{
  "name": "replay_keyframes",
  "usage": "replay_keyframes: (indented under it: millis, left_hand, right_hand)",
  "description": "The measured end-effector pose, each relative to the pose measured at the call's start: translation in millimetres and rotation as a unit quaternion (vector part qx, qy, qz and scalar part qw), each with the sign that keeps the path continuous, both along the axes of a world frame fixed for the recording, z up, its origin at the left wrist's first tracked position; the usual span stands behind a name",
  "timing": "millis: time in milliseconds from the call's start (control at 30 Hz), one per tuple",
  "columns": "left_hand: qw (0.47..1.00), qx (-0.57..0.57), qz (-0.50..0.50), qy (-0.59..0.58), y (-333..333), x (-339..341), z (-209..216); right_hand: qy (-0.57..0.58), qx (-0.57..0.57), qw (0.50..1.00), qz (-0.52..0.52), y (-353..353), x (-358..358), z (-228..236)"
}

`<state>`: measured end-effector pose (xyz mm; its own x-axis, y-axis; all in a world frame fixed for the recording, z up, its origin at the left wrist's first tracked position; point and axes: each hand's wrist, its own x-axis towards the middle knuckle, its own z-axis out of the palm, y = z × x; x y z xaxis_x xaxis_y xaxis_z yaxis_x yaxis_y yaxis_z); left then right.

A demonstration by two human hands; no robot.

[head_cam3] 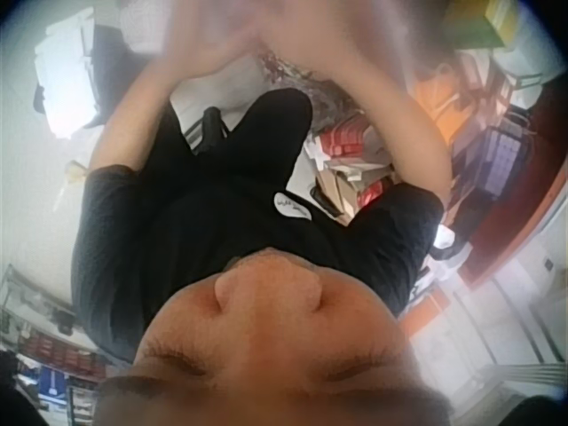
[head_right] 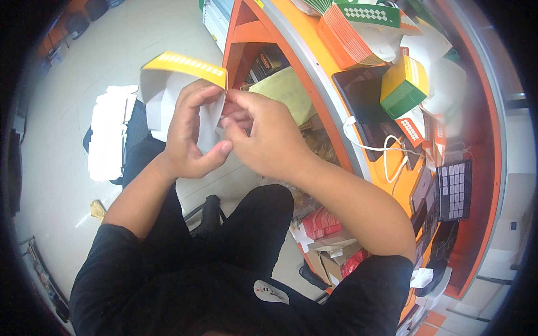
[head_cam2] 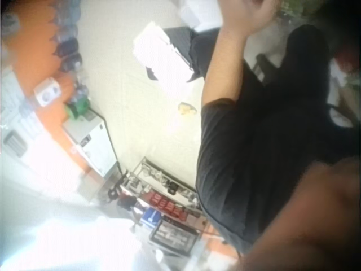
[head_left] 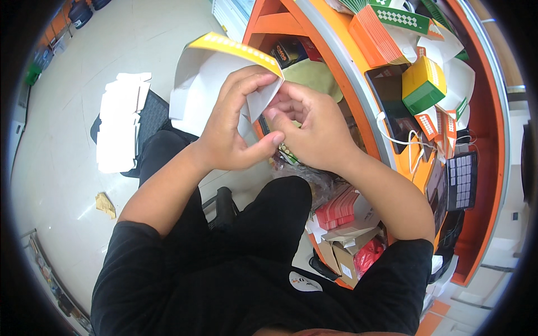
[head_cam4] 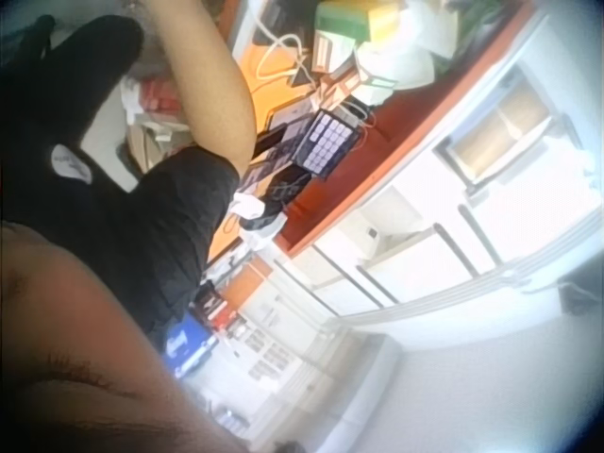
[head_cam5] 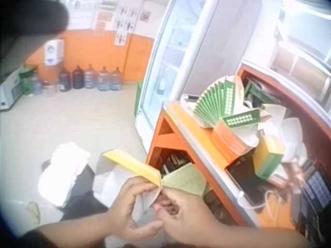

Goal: The person folds flat, pre-cut paper sheets into small rectangular boxes. They fold the sides and tuck flaps to form the box shape, then place the finished boxes on a nearby surface.

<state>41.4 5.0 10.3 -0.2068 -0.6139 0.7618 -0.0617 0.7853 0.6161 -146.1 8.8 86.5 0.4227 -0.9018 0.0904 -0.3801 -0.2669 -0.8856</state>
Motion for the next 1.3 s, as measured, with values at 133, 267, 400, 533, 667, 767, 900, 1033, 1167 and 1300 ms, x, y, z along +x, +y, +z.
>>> replay_keyframes:
  millis: [133,267,400,533,667,767,900,1033,1167,1300]
  left_hand:
    - [0.998,-0.026,-0.047,0.017,0.6,0.6,-0.7]
    - [0.997,0.01,-0.071,0.024,4.6,-3.3,-4.3]
    - [0.993,-0.026,0.06,-0.099,7.0,-12.5,4.0]
    - [0.972,-0.011,0.201,-0.122,14.5,-23.9,-8.2]
    - [0.98,0.004,0.183,-0.075,16.7,-30.6,-12.0]
    - [0.987,0.062,0.141,-0.038,16.5,-27.9,-12.1]
    - [0.973,0.206,0.051,0.094,14.4,-23.9,-12.3]
    - [0.922,0.301,-0.049,0.24,9.4,-21.3,-13.7]
    - [0.916,0.302,-0.07,0.255,6.2,-20.4,-15.0]
    - [0.911,0.298,-0.09,0.272,8.9,-20.7,-21.7]
  right_hand:
    - [0.068,-0.118,0.991,-0.015,4.8,4.7,2.5]
    - [0.069,-0.047,0.994,-0.067,6.4,2.0,8.5]
    - [0.026,0.043,0.992,-0.115,3.9,4.2,23.8]
    - [0.078,0.003,0.991,-0.112,2.6,2.9,20.2]
    - [0.106,-0.104,0.981,-0.128,-2.1,-1.6,13.1]
    - [0.123,-0.136,0.973,-0.136,-11.4,-10.6,9.8]
    - [0.153,-0.151,0.97,-0.115,-18.1,-13.7,12.9]
    - [0.136,-0.128,0.98,-0.075,-11.7,-7.7,21.8]
    - [0.143,-0.138,0.979,-0.055,-5.3,-5.9,23.9]
    - [0.123,-0.128,0.984,-0.019,-3.4,-4.6,23.6]
